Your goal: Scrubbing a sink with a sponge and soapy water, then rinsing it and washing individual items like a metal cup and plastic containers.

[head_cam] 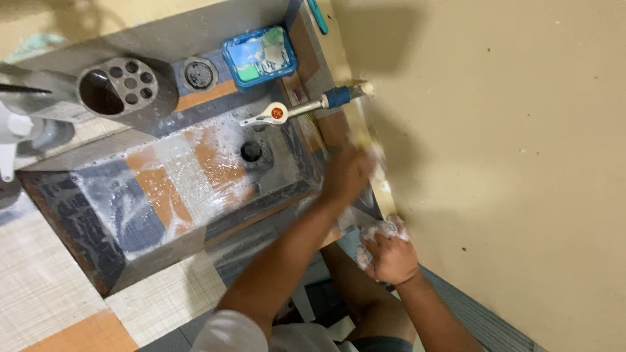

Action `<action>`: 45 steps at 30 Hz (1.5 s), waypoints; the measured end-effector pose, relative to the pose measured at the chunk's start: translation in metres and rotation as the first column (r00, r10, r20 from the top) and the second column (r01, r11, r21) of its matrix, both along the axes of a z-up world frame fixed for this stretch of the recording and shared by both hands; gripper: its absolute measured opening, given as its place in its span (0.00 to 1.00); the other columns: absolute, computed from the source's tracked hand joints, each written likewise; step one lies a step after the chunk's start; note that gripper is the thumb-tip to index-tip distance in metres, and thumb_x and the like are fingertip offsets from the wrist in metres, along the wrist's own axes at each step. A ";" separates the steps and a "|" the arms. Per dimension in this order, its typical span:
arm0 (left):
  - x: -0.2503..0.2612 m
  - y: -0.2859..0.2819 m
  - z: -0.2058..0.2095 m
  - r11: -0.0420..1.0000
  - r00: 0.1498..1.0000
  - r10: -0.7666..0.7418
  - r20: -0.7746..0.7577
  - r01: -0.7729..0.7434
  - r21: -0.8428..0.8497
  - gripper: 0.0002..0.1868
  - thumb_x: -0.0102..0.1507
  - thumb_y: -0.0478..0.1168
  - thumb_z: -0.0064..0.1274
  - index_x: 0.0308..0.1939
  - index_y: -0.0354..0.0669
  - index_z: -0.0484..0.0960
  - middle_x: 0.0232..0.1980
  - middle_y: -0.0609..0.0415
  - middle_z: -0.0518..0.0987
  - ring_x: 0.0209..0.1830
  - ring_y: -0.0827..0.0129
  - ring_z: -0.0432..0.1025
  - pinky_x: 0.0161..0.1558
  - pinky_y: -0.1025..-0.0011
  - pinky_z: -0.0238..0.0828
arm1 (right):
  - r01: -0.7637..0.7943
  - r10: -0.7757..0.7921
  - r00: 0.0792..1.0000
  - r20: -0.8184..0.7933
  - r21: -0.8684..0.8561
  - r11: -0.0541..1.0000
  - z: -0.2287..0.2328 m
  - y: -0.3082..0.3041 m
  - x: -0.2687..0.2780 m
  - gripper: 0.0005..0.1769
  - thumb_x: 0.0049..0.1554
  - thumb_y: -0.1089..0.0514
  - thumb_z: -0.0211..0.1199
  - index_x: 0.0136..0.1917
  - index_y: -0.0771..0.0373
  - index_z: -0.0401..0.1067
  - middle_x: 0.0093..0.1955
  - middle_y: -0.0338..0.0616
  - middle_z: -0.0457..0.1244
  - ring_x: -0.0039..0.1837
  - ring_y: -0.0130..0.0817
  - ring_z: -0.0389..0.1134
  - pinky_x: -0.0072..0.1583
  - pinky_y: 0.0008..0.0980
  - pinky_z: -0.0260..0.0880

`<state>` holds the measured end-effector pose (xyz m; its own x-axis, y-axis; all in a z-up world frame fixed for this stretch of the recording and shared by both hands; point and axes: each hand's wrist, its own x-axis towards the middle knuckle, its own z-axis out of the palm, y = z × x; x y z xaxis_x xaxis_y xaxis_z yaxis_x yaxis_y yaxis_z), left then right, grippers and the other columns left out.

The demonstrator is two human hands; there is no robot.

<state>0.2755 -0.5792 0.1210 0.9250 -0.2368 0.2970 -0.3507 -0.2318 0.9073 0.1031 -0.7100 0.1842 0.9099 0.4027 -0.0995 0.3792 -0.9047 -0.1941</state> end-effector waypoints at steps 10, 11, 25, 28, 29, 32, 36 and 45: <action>-0.022 -0.004 0.012 0.973 0.974 0.226 0.016 -0.227 0.039 0.08 0.65 0.38 0.54 0.34 0.38 0.74 0.35 0.41 0.72 0.38 0.44 0.70 0.41 0.50 0.66 | -0.030 0.012 0.984 0.180 0.098 0.995 0.014 0.009 0.005 0.19 0.43 0.50 0.65 0.46 0.61 0.79 0.49 0.53 0.66 0.56 0.59 0.69 0.70 0.59 0.57; -0.052 -0.011 0.005 0.988 0.988 0.152 -0.021 -0.152 -0.017 0.07 0.67 0.38 0.54 0.37 0.38 0.75 0.37 0.41 0.73 0.38 0.46 0.70 0.41 0.52 0.68 | -0.028 0.006 0.981 0.193 0.116 0.993 0.007 0.003 -0.002 0.18 0.44 0.51 0.65 0.46 0.61 0.79 0.50 0.54 0.66 0.58 0.59 0.67 0.69 0.62 0.57; -0.006 -0.012 0.012 0.945 0.953 0.303 0.018 -0.303 0.123 0.11 0.71 0.42 0.48 0.39 0.37 0.78 0.37 0.41 0.76 0.36 0.53 0.73 0.37 0.55 0.68 | 0.361 -0.464 0.829 0.311 0.336 0.870 0.026 -0.077 -0.235 0.12 0.55 0.56 0.59 0.50 0.63 0.74 0.53 0.54 0.69 0.59 0.52 0.71 0.64 0.53 0.69; -0.099 -0.031 0.005 0.984 0.973 0.145 -0.178 -0.123 0.130 0.14 0.71 0.40 0.42 0.33 0.42 0.76 0.33 0.47 0.75 0.35 0.59 0.73 0.38 0.59 0.70 | 0.440 -0.608 0.675 0.419 0.433 0.787 0.034 -0.100 -0.260 0.12 0.63 0.55 0.59 0.53 0.66 0.69 0.54 0.54 0.67 0.59 0.49 0.71 0.66 0.45 0.71; -0.133 -0.037 0.005 0.994 0.988 0.101 -0.114 -0.094 0.062 0.12 0.71 0.39 0.46 0.34 0.40 0.77 0.33 0.45 0.73 0.35 0.57 0.71 0.38 0.58 0.69 | 0.573 -0.754 0.571 0.326 0.499 0.650 0.047 -0.094 -0.256 0.13 0.64 0.55 0.58 0.54 0.68 0.72 0.53 0.55 0.67 0.56 0.49 0.70 0.63 0.41 0.69; -0.170 -0.041 0.005 0.999 0.998 0.044 -0.043 -0.042 0.035 0.10 0.69 0.39 0.51 0.35 0.38 0.78 0.32 0.43 0.72 0.34 0.53 0.68 0.36 0.56 0.67 | 0.691 -0.866 0.441 0.234 0.527 0.494 0.069 -0.090 -0.253 0.16 0.63 0.55 0.56 0.54 0.69 0.75 0.51 0.55 0.67 0.52 0.48 0.68 0.57 0.37 0.68; -0.113 -0.037 -0.019 0.994 0.994 0.100 -0.040 -0.098 0.054 0.11 0.68 0.39 0.53 0.31 0.38 0.77 0.31 0.44 0.72 0.33 0.52 0.68 0.37 0.55 0.65 | 0.688 -0.800 0.542 0.257 0.411 0.598 0.086 -0.099 -0.267 0.16 0.59 0.54 0.55 0.51 0.68 0.75 0.48 0.54 0.66 0.51 0.49 0.68 0.57 0.38 0.67; -0.179 -0.056 -0.003 0.978 0.980 0.197 -0.001 -0.196 -0.066 0.11 0.69 0.36 0.50 0.32 0.37 0.73 0.32 0.42 0.69 0.34 0.50 0.66 0.38 0.53 0.61 | 0.704 -0.910 0.402 0.099 0.602 0.376 0.068 -0.090 -0.314 0.10 0.64 0.61 0.55 0.49 0.70 0.73 0.47 0.49 0.67 0.48 0.31 0.68 0.54 0.28 0.68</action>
<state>0.0960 -0.6355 0.1177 0.9500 -0.0302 0.3109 -0.3090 -0.2367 0.9212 -0.2108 -0.7997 0.2524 0.7078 -0.6594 0.2534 -0.3708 -0.6521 -0.6613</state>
